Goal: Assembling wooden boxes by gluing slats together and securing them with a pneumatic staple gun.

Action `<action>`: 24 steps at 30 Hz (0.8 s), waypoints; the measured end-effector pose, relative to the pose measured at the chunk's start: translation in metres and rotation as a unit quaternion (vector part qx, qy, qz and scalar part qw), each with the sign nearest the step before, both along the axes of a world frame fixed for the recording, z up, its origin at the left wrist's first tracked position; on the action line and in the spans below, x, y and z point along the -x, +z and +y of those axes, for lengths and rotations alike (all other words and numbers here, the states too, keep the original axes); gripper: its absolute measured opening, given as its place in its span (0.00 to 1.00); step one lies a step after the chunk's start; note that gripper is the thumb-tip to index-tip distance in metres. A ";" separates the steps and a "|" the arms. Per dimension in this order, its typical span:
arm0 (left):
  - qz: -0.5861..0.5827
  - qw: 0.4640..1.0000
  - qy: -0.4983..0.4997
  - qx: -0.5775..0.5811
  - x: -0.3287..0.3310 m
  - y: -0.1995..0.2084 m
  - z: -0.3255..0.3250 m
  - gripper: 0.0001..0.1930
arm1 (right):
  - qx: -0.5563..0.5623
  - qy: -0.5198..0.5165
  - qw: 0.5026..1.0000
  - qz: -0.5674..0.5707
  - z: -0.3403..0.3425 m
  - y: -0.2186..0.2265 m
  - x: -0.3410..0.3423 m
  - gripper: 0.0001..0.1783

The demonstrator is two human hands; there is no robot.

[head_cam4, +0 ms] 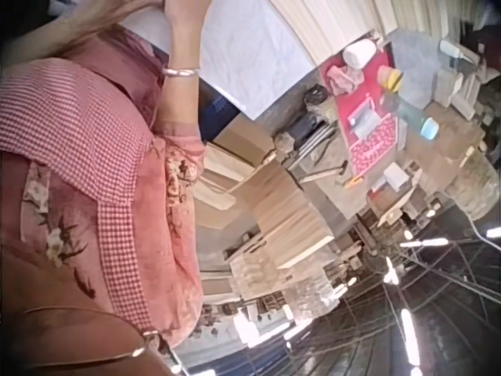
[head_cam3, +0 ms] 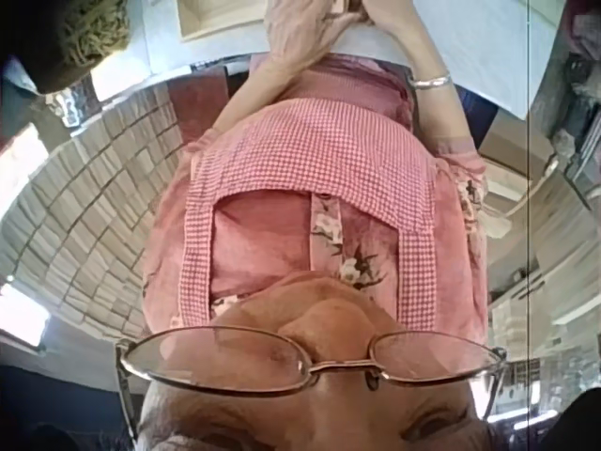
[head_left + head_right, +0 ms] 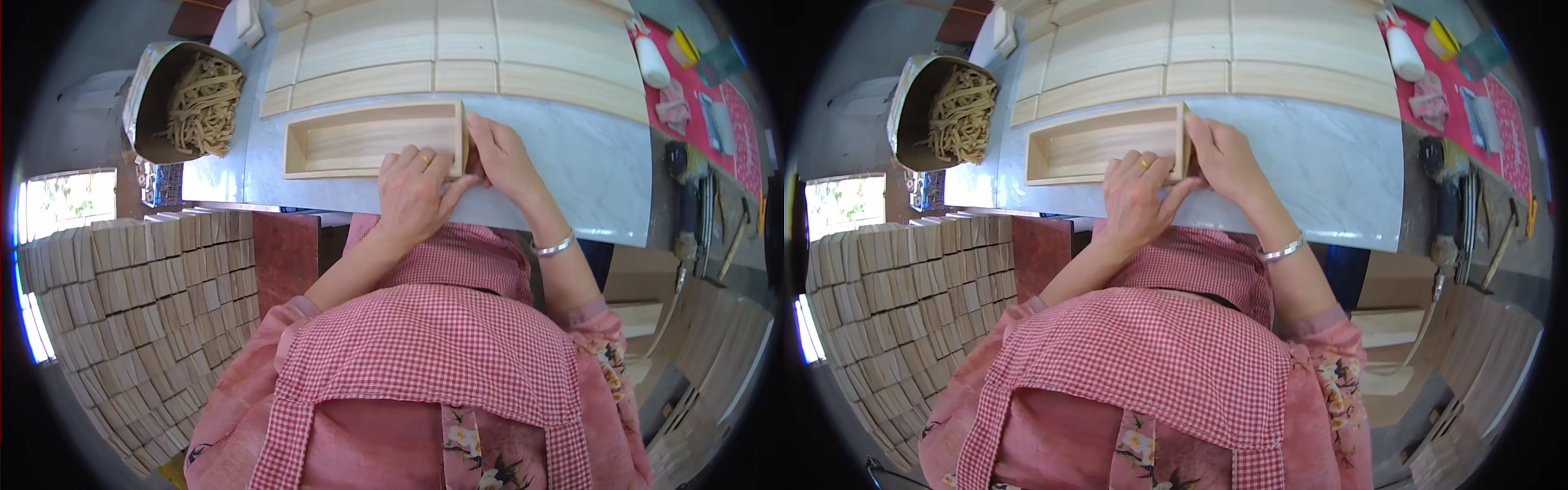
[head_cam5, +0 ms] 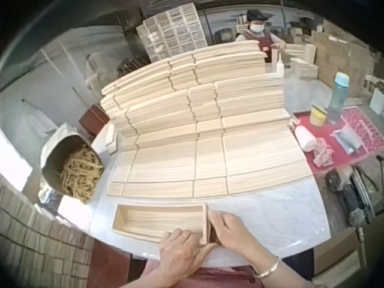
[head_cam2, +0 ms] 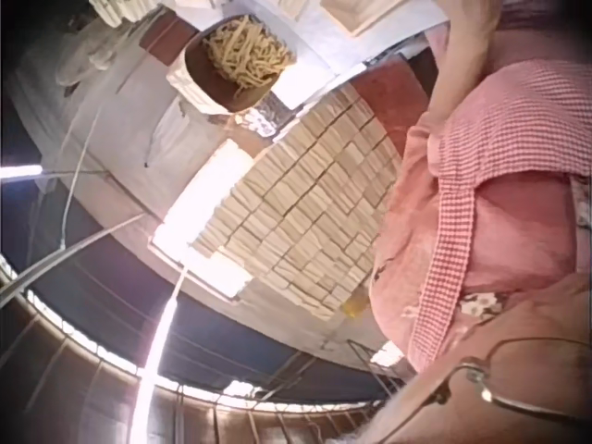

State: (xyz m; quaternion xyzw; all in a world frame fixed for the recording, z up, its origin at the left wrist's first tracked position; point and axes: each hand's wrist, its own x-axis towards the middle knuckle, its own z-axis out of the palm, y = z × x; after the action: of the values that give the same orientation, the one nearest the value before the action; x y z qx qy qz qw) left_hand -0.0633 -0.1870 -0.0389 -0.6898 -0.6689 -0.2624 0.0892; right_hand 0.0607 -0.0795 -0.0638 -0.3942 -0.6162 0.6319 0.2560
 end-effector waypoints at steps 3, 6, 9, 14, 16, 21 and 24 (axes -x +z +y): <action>-0.082 0.995 -0.046 -0.033 0.007 0.015 -0.012 0.10 | -0.065 -0.003 0.997 -0.050 -0.010 0.010 -0.005 0.22; -0.124 0.986 0.081 -0.074 0.044 0.020 -0.042 0.14 | -0.071 0.000 0.996 -0.056 -0.015 0.015 -0.006 0.15; -0.318 0.912 0.249 -0.074 0.076 0.022 -0.073 0.20 | -0.223 -0.062 0.971 -0.054 -0.010 0.022 0.001 0.14; -0.793 0.544 0.273 -0.008 0.104 0.013 -0.111 0.24 | -0.245 0.024 0.965 -0.094 0.018 0.024 0.020 0.16; -0.845 0.470 0.249 0.059 0.084 0.022 -0.110 0.30 | -0.248 0.046 0.963 -0.096 0.012 0.017 0.028 0.16; -0.776 0.605 0.159 0.086 0.052 0.030 -0.110 0.48 | -0.217 0.018 0.975 -0.035 -0.044 0.039 0.050 0.18; -0.717 0.681 0.102 -0.111 0.045 0.025 -0.105 0.52 | -0.166 0.014 0.985 0.040 -0.075 0.068 0.077 0.20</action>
State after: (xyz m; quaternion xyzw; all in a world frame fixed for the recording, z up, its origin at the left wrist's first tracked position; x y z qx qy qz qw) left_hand -0.1086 -0.2922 -0.0135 -0.2033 -0.5611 -0.7379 -0.3153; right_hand -0.0166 -0.1547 0.0039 -0.3118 -0.7076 0.5395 0.3331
